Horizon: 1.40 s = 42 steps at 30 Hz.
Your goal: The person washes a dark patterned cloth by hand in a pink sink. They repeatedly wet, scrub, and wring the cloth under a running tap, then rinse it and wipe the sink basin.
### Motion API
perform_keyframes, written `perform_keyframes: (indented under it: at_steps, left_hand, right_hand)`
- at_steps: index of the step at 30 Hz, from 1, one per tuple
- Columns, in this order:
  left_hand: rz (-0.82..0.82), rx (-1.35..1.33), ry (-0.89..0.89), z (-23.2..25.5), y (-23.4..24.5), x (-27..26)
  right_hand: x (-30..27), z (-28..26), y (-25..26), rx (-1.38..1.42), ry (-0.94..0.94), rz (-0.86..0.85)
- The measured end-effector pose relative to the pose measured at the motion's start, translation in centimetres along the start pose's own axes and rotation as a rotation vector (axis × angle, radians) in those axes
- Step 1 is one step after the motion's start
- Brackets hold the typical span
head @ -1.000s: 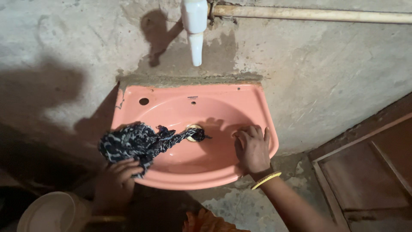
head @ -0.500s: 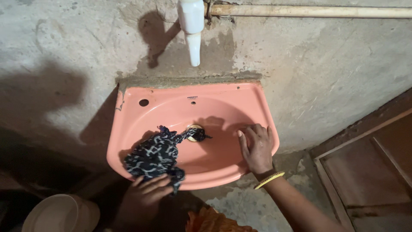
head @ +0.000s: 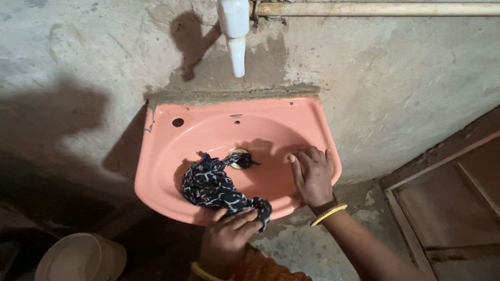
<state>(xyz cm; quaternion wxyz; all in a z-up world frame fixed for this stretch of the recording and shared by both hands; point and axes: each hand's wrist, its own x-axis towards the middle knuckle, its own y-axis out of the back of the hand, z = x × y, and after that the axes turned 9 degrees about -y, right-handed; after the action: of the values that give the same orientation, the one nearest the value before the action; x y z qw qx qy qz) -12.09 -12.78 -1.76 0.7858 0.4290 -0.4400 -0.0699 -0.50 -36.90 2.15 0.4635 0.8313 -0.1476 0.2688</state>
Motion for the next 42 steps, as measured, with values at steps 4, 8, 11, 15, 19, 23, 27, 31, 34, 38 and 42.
perform_keyframes:
  at_steps: [4, 8, 11, 15, 19, 23, 27, 31, 34, 38, 42]
  left_hand:
    - [-0.003, 0.022, -0.133, -4.1, 4.1, -2.5]
    - [-0.076, 0.073, -0.037, -5.6, 5.3, -4.8]
    - [-0.085, 0.118, -0.022, -4.9, 4.4, -4.3]
    - [-0.09, 0.091, -0.09, -3.0, 2.0, -1.7]
    - [-0.067, 0.055, -0.096, 0.1, -1.2, 1.9]
    - [-0.085, 0.139, -0.13, 2.9, -3.4, 5.7]
    - [-0.03, 0.213, -0.15, 5.0, -5.2, 8.8]
    - [-0.078, 0.16, -0.162, 5.9, -7.8, 12.0]
    - [-0.13, 0.185, -0.112, 6.7, -10.5, 15.2]
    - [-0.34, 0.211, -0.013, 7.4, -13.4, 19.2]
    - [-0.253, 0.255, -0.004, 7.1, -14.0, 20.3]
  right_hand:
    - [0.2, 0.3, 0.4, 0.119, -0.041, 0.008]
    - [-0.1, 0.8, 0.4, 0.275, -0.08, 0.027]
    - [-0.3, 1.8, 0.3, 0.51, -0.171, -0.032]
    - [0.0, 4.0, -0.3, 0.908, -0.32, -0.088]
    - [0.5, 6.1, -0.2, 1.304, -0.551, -0.138]
    - [0.7, 7.2, 1.1, 1.302, -0.687, -0.107]
    - [0.9, 7.4, 2.8, 1.364, -0.741, -0.013]
    - [0.6, 7.6, 4.2, 1.388, -0.777, 0.054]
    - [0.1, 8.0, 4.9, 1.397, -0.804, 0.077]
    - [-0.5, 8.9, 5.5, 1.402, -0.818, 0.113]
    - [-1.2, 9.4, 5.7, 1.372, -0.824, 0.164]
